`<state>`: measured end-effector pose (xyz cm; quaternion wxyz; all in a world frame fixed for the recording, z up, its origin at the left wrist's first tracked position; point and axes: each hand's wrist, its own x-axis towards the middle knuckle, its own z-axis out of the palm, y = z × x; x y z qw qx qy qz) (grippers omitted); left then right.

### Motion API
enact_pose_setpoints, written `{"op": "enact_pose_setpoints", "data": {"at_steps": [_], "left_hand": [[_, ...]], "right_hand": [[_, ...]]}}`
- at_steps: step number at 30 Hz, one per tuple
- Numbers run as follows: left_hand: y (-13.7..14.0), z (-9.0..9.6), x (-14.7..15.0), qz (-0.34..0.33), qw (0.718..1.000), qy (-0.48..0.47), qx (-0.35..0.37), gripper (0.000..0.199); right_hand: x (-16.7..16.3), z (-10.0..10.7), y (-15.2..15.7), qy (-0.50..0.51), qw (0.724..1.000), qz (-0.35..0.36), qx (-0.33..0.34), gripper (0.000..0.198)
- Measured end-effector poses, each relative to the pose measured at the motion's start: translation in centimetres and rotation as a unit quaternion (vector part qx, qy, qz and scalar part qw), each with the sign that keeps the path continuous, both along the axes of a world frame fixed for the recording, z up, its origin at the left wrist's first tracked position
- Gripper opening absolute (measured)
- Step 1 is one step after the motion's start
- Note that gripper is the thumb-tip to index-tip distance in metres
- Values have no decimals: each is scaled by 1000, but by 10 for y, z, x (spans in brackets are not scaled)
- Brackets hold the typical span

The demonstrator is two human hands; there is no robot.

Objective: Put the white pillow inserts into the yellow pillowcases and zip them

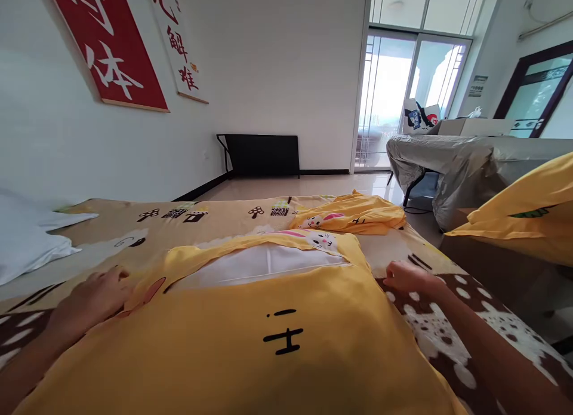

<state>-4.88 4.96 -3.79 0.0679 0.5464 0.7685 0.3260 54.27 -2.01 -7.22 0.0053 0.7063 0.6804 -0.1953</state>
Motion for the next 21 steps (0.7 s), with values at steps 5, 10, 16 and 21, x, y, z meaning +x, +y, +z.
{"op": "enact_pose_setpoints", "data": {"at_steps": [5,10,16,21], "left_hand": [[-18,42,144,-346,933,31,93,6],[-35,37,285,-604,781,127,90,22],[-19,-45,325,-638,714,262,121,25],[-17,-57,313,-612,756,197,125,19]], "right_hand": [[-70,80,27,-82,974,9,209,28],[-151,102,46,-35,948,34,314,33],[-156,16,81,83,954,40,285,26],[-135,10,79,135,955,116,237,46]]}}
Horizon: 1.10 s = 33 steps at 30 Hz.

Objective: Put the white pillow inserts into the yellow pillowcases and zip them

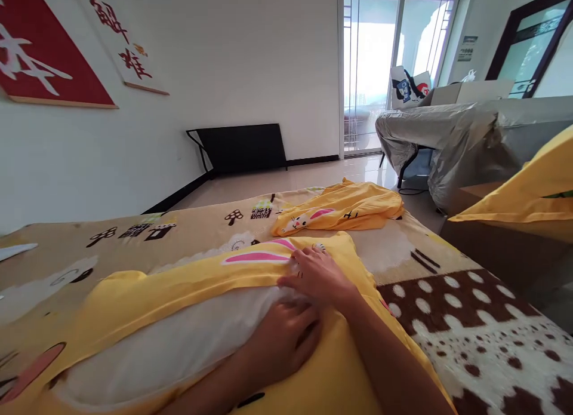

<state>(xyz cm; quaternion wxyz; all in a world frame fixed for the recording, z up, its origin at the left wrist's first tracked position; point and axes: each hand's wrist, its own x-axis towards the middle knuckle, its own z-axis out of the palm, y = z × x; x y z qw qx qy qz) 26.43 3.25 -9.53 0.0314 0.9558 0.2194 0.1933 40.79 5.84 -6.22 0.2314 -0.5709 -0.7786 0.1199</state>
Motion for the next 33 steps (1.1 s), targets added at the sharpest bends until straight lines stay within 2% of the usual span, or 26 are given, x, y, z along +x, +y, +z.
{"op": "enact_pose_setpoints", "data": {"at_steps": [2,6,15,18,22,24,26,30,33], "left_hand": [[0,4,-1,-16,1000,-25,-10,16],[1,5,0,-16,998,-37,-45,11],[1,2,-1,-4,999,-34,-12,16],[-2,5,-1,3,997,-79,-4,15],[-7,12,-5,26,981,-184,45,11],[-8,14,-6,18,978,-199,55,7],[-7,14,-6,27,985,-168,37,16],[-6,14,-2,87,995,-37,-43,40],[-9,22,1,109,990,51,-79,37]], "right_hand": [[4,8,-5,-24,999,30,-20,57],[10,14,-6,-59,996,49,-51,56],[18,4,4,-43,998,49,-5,51],[21,5,5,-75,997,25,8,46],[28,13,3,-111,992,-59,31,47],[32,18,-1,-110,989,-91,39,49],[34,23,-5,-101,988,-105,50,49],[33,28,-12,-88,987,-107,78,44],[33,30,-14,-87,984,-131,88,41]]}}
